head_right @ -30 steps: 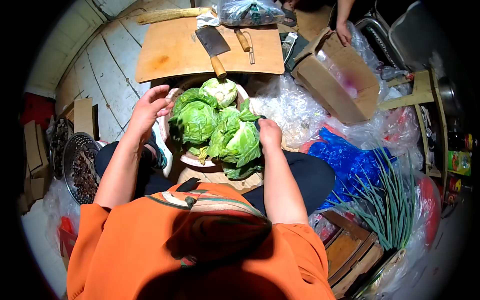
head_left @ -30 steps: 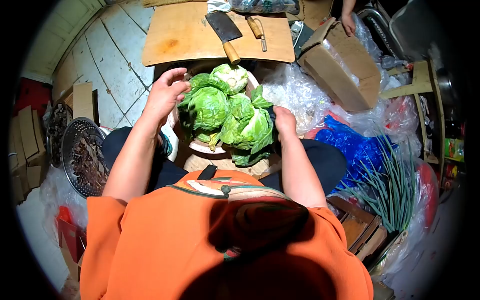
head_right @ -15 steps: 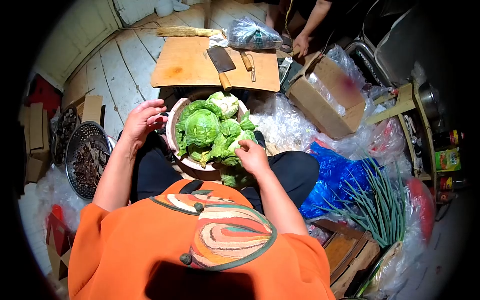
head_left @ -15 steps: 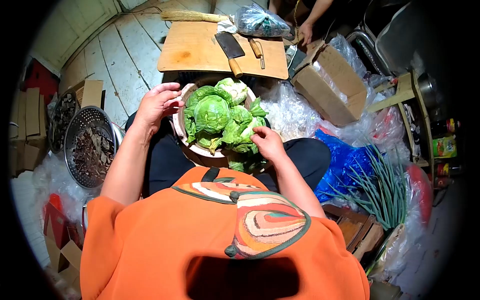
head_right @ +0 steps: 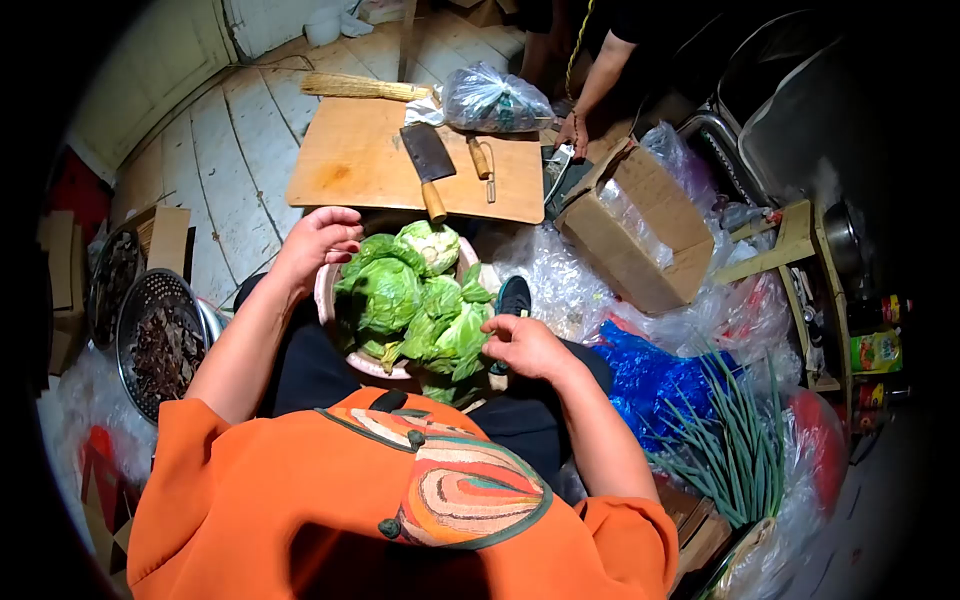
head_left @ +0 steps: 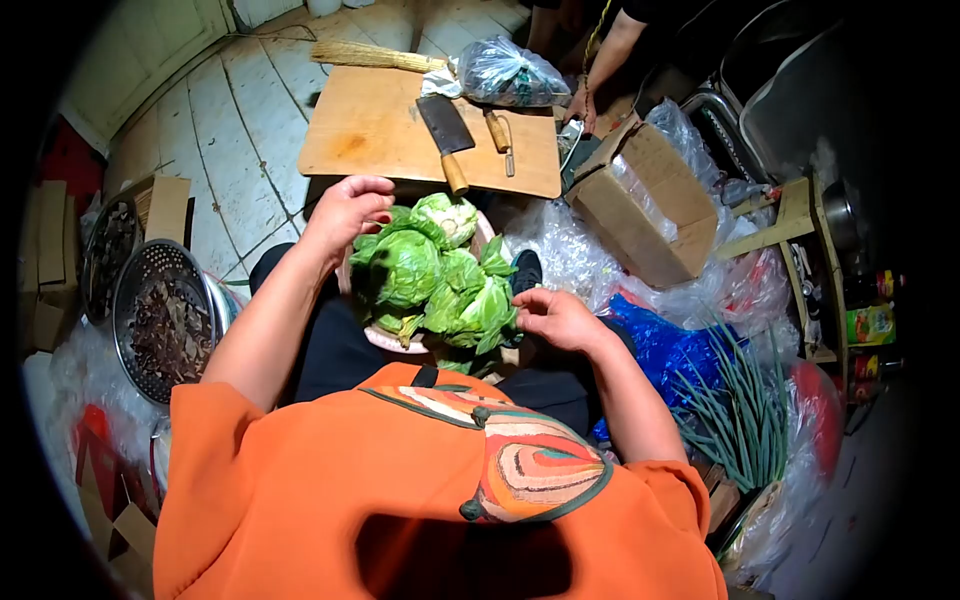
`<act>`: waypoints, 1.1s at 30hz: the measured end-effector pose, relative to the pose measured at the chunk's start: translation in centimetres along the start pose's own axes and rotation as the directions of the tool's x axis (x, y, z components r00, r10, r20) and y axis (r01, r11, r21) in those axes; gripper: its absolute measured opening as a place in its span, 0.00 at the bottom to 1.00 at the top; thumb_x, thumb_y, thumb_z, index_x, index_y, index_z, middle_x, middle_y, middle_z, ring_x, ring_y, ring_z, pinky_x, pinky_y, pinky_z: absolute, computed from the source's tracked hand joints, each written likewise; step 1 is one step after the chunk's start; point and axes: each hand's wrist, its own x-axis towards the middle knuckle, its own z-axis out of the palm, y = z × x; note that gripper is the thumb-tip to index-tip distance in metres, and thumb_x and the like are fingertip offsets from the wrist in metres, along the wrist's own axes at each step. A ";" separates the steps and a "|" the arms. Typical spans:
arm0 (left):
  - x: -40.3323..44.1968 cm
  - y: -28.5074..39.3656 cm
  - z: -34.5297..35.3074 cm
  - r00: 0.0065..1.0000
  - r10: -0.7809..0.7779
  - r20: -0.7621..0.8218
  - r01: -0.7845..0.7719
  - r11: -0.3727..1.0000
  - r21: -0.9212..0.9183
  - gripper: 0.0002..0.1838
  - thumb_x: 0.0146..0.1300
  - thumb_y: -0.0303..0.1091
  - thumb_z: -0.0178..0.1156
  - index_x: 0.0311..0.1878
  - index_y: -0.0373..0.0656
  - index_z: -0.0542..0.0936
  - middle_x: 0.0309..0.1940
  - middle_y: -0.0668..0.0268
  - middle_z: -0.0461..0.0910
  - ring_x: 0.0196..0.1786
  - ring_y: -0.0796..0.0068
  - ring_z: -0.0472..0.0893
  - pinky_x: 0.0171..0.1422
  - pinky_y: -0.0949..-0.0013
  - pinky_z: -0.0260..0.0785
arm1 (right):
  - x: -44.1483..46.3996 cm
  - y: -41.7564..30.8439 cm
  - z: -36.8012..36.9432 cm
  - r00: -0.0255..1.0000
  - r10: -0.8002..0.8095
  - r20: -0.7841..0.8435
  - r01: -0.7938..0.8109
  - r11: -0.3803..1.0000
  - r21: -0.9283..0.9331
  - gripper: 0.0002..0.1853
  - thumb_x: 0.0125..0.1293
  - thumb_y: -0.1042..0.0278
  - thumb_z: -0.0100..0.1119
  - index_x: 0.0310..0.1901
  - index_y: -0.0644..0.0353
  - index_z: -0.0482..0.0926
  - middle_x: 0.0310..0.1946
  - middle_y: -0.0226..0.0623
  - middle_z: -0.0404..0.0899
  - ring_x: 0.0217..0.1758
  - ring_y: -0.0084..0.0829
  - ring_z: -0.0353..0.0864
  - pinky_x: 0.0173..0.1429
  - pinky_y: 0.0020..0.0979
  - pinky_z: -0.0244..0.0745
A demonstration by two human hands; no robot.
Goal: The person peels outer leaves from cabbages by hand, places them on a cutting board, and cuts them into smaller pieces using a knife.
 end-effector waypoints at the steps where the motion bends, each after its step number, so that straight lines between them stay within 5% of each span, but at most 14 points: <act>1: -0.8 1.3 1.5 0.996 0.062 0.063 -0.061 0.998 -0.026 0.11 0.59 0.27 0.61 0.46 0.40 0.77 0.38 0.63 0.81 0.37 0.75 0.81 0.43 0.70 0.75 | 0.3 1.1 -0.7 1.000 -0.031 0.001 0.031 0.999 -0.025 0.20 0.59 0.66 0.65 0.52 0.65 0.78 0.32 0.34 0.81 0.36 0.23 0.78 0.44 0.27 0.75; 4: -6.0 7.3 6.8 0.731 0.350 0.586 -0.232 0.935 -0.269 0.13 0.58 0.29 0.66 0.43 0.34 0.77 0.39 0.59 0.81 0.41 0.66 0.82 0.47 0.66 0.76 | -0.3 1.1 -3.5 0.997 -0.060 -0.043 0.057 0.997 -0.059 0.19 0.59 0.66 0.63 0.51 0.65 0.78 0.32 0.34 0.82 0.35 0.25 0.80 0.44 0.28 0.76; 5: -6.9 9.8 8.4 0.244 0.571 0.784 -0.563 0.742 -0.365 0.16 0.56 0.29 0.68 0.46 0.32 0.78 0.41 0.52 0.81 0.42 0.58 0.82 0.49 0.61 0.75 | -0.8 0.8 -4.2 0.995 -0.069 -0.072 0.065 0.997 -0.051 0.19 0.59 0.66 0.62 0.51 0.65 0.78 0.31 0.34 0.82 0.34 0.25 0.80 0.43 0.28 0.76; 6: -9.2 11.5 10.9 -0.034 0.564 0.825 -0.235 0.798 -0.555 0.13 0.62 0.32 0.63 0.45 0.34 0.80 0.42 0.55 0.82 0.44 0.58 0.82 0.52 0.59 0.73 | -0.6 1.8 -4.7 0.991 -0.095 -0.094 0.089 0.994 -0.065 0.18 0.59 0.66 0.61 0.50 0.65 0.79 0.30 0.35 0.82 0.34 0.25 0.80 0.43 0.29 0.76; 7: -11.6 12.8 12.3 -0.246 0.541 0.804 -0.159 0.796 -0.584 0.12 0.61 0.32 0.64 0.44 0.34 0.82 0.43 0.55 0.82 0.46 0.55 0.81 0.53 0.59 0.73 | -0.7 2.2 -5.3 0.989 -0.104 -0.101 0.096 0.992 -0.080 0.18 0.58 0.65 0.62 0.49 0.63 0.79 0.30 0.35 0.82 0.34 0.26 0.80 0.43 0.29 0.76; 10: -17.7 12.6 14.5 -0.471 0.600 0.646 0.064 0.754 -0.654 0.15 0.70 0.44 0.51 0.34 0.44 0.77 0.24 0.60 0.73 0.31 0.55 0.74 0.38 0.54 0.64 | -1.2 3.4 -5.4 0.982 -0.107 -0.155 0.081 0.982 -0.168 0.20 0.58 0.61 0.63 0.50 0.61 0.80 0.33 0.38 0.84 0.36 0.30 0.82 0.44 0.31 0.77; 13: -19.5 12.7 15.8 -0.522 0.587 0.619 0.055 0.747 -0.663 0.18 0.69 0.40 0.50 0.24 0.42 0.67 0.23 0.59 0.65 0.31 0.54 0.70 0.37 0.54 0.62 | -2.2 3.8 -4.3 0.984 -0.072 -0.165 0.055 0.993 -0.108 0.21 0.58 0.59 0.64 0.51 0.61 0.79 0.35 0.40 0.84 0.39 0.31 0.83 0.47 0.30 0.76; 16: -20.3 12.4 15.9 -0.599 0.445 0.666 0.016 0.838 -0.546 0.07 0.64 0.38 0.57 0.39 0.50 0.82 0.32 0.68 0.81 0.36 0.64 0.80 0.40 0.60 0.70 | -2.9 4.0 -3.3 0.985 -0.048 -0.164 0.026 0.991 -0.131 0.22 0.57 0.58 0.65 0.51 0.61 0.79 0.36 0.40 0.84 0.39 0.31 0.83 0.47 0.30 0.76; 18: -20.4 13.2 16.1 -0.581 0.212 0.786 -0.399 0.767 -0.502 0.05 0.58 0.37 0.59 0.35 0.48 0.79 0.28 0.69 0.79 0.30 0.67 0.78 0.36 0.62 0.70 | -2.8 3.9 -2.9 0.978 -0.074 -0.194 0.059 0.995 -0.081 0.21 0.58 0.60 0.65 0.51 0.62 0.79 0.35 0.39 0.84 0.38 0.29 0.83 0.45 0.30 0.76; 21: -21.1 14.0 16.4 -0.373 -0.089 0.924 -0.862 0.402 -0.309 0.09 0.50 0.36 0.62 0.28 0.45 0.73 0.21 0.70 0.75 0.21 0.73 0.75 0.31 0.66 0.71 | -2.9 2.7 -2.9 0.964 -0.041 -0.262 0.068 0.993 0.095 0.18 0.59 0.67 0.64 0.50 0.65 0.79 0.32 0.34 0.83 0.34 0.22 0.80 0.40 0.27 0.76; 22: -22.1 13.9 16.6 -0.368 -0.097 0.925 -0.864 0.402 -0.302 0.09 0.50 0.36 0.62 0.28 0.45 0.73 0.21 0.70 0.75 0.21 0.73 0.75 0.31 0.66 0.71 | -2.2 3.4 -2.7 0.953 -0.063 -0.296 0.099 0.989 0.110 0.17 0.59 0.67 0.64 0.49 0.65 0.80 0.32 0.32 0.82 0.34 0.22 0.79 0.40 0.26 0.75; 24: -24.5 13.6 16.7 -0.115 0.194 0.974 -0.990 0.058 -0.128 0.10 0.46 0.37 0.64 0.26 0.44 0.73 0.29 0.64 0.81 0.33 0.60 0.81 0.33 0.63 0.72 | -1.3 3.6 -2.2 0.954 -0.034 -0.299 0.081 0.986 0.149 0.18 0.58 0.66 0.64 0.50 0.64 0.80 0.33 0.33 0.83 0.34 0.22 0.79 0.42 0.27 0.75; 25: -25.1 13.4 16.4 -0.067 0.323 0.944 -0.997 0.023 -0.079 0.10 0.46 0.37 0.64 0.26 0.44 0.74 0.29 0.63 0.81 0.34 0.60 0.81 0.33 0.63 0.72 | -1.0 3.3 -2.2 0.957 -0.025 -0.289 0.065 0.989 0.131 0.19 0.58 0.65 0.65 0.50 0.64 0.80 0.34 0.34 0.83 0.35 0.23 0.80 0.42 0.27 0.75; 33: -23.5 13.3 11.2 -0.233 0.358 0.904 -0.838 0.398 -0.374 0.10 0.48 0.36 0.64 0.28 0.42 0.75 0.31 0.62 0.81 0.35 0.59 0.82 0.36 0.63 0.73 | 3.2 3.2 -2.0 0.979 -0.037 -0.200 0.041 0.999 0.019 0.19 0.56 0.63 0.65 0.48 0.64 0.81 0.33 0.37 0.84 0.33 0.26 0.81 0.41 0.29 0.77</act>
